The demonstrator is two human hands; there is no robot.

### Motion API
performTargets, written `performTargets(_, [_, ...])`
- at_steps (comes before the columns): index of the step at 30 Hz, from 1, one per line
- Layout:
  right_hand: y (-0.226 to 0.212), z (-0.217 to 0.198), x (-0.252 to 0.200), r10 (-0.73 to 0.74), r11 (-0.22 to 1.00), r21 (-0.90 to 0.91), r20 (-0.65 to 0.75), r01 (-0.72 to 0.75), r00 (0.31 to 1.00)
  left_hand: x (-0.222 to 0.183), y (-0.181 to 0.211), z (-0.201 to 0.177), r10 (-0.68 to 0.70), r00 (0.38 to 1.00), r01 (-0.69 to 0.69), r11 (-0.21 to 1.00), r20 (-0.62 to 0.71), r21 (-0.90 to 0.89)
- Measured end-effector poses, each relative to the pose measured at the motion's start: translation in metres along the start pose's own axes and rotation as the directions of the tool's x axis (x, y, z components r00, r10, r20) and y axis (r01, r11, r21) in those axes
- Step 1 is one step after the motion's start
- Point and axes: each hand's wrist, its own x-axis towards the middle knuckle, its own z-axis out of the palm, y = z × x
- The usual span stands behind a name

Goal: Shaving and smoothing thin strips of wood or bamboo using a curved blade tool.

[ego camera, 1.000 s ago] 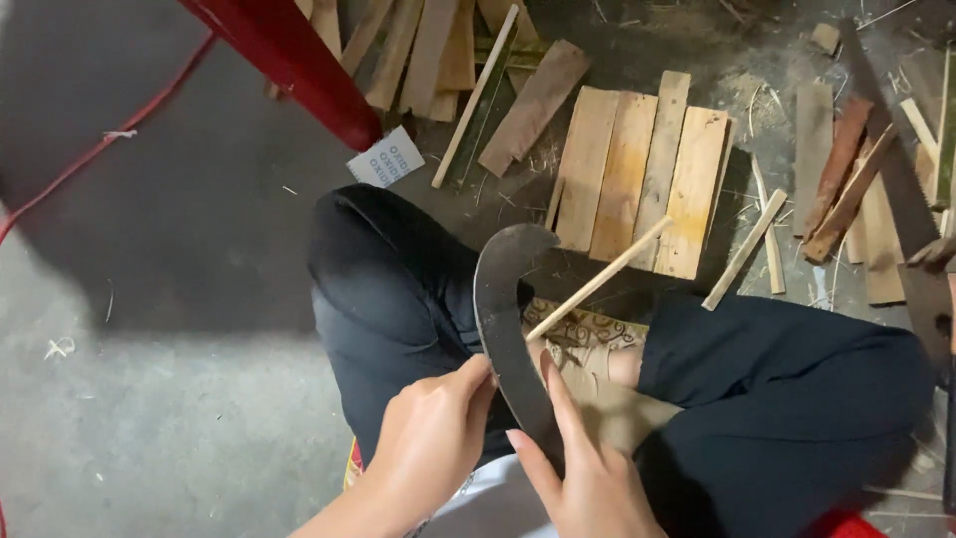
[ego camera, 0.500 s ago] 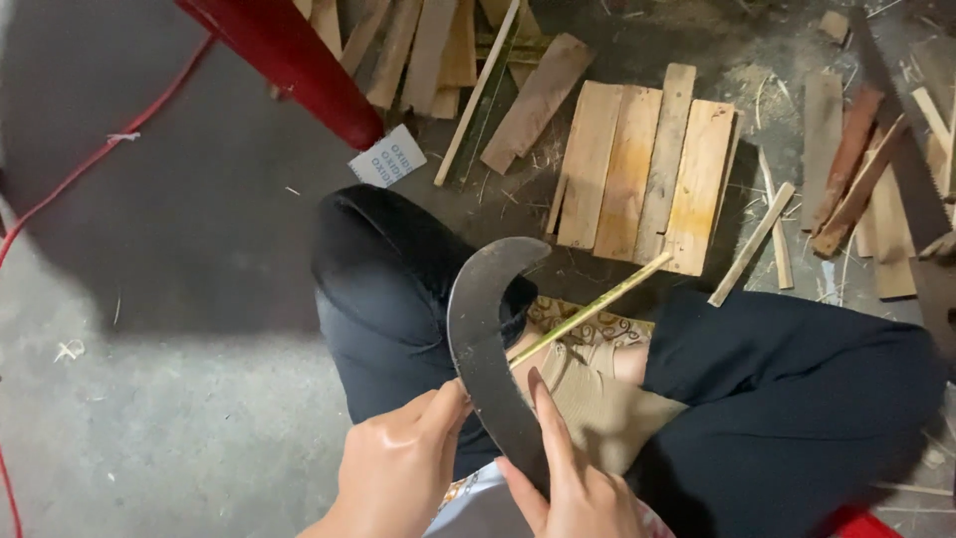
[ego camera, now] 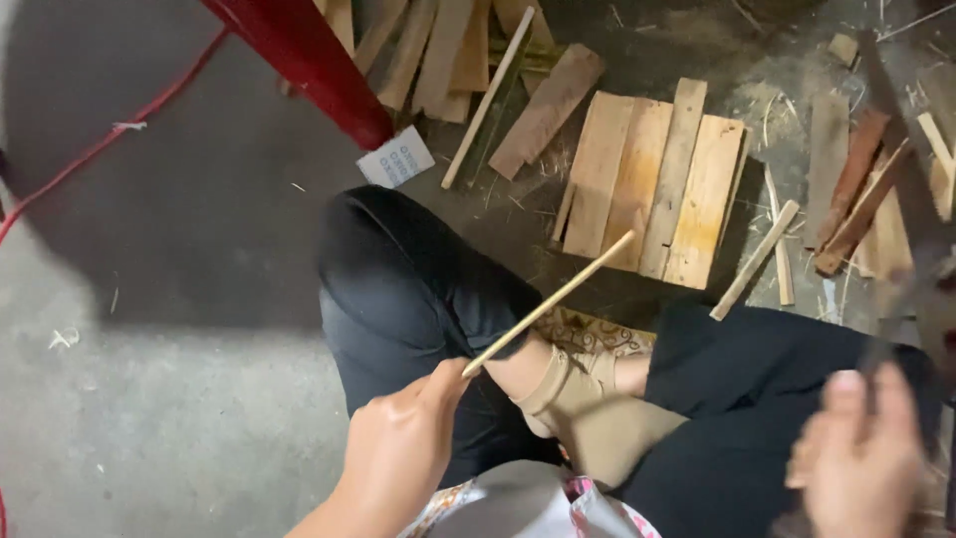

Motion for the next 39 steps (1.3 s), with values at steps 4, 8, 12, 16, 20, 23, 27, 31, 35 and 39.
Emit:
performTargets(4, [-0.047,0.03,-0.058,0.018,0.998,0.059,0.133,-0.026,0.991,0.025,0.025,-0.013,-0.042,0.98,0.068,0.989,0.194,-0.132])
performTargets(8, [-0.085,0.052,-0.088,0.241,0.899,-0.436,0.412,-0.043,0.879,0.035,0.038,-0.021,-0.057,0.935,0.172,0.935,0.35,-0.309])
performTargets(12, [-0.083,0.069,-0.102,0.321,0.812,-0.573,0.594,0.108,0.738,0.033,0.036,-0.018,0.05,0.927,0.143,0.871,0.373,-0.471])
performTargets(16, [-0.084,0.078,-0.104,0.288,0.858,-0.497,0.677,0.132,0.678,0.035,0.036,-0.023,0.083,0.914,0.171,0.809,0.397,-0.562])
performTargets(20, [-0.067,0.089,-0.105,0.149,0.88,-0.409,0.719,0.24,0.679,0.037,0.036,-0.027,0.019,0.911,0.198,0.857,0.412,-0.476])
performTargets(23, [-0.064,0.095,-0.108,0.14,0.875,-0.394,0.763,0.282,0.632,0.033,0.032,-0.024,-0.02,0.898,0.207,0.901,0.44,-0.382])
performTargets(27, [-0.057,0.102,-0.116,0.113,0.853,-0.389,0.789,0.348,0.603,0.027,0.024,-0.022,0.056,0.934,0.112,0.891,0.352,-0.439])
performTargets(31, [-0.081,0.099,-0.111,0.322,0.799,-0.523,0.788,0.296,0.524,0.015,0.013,-0.016,0.032,0.934,0.106,0.926,0.356,-0.362])
performTargets(35, [-0.052,0.084,-0.001,-0.119,0.856,-0.412,0.431,0.312,0.894,0.005,0.008,-0.021,-0.027,0.906,0.152,0.952,0.423,-0.264])
performTargets(39, [0.063,-0.024,0.094,0.078,0.983,-0.166,-0.011,-0.079,0.997,0.004,-0.015,-0.021,-0.091,0.898,0.217,0.943,0.43,-0.254])
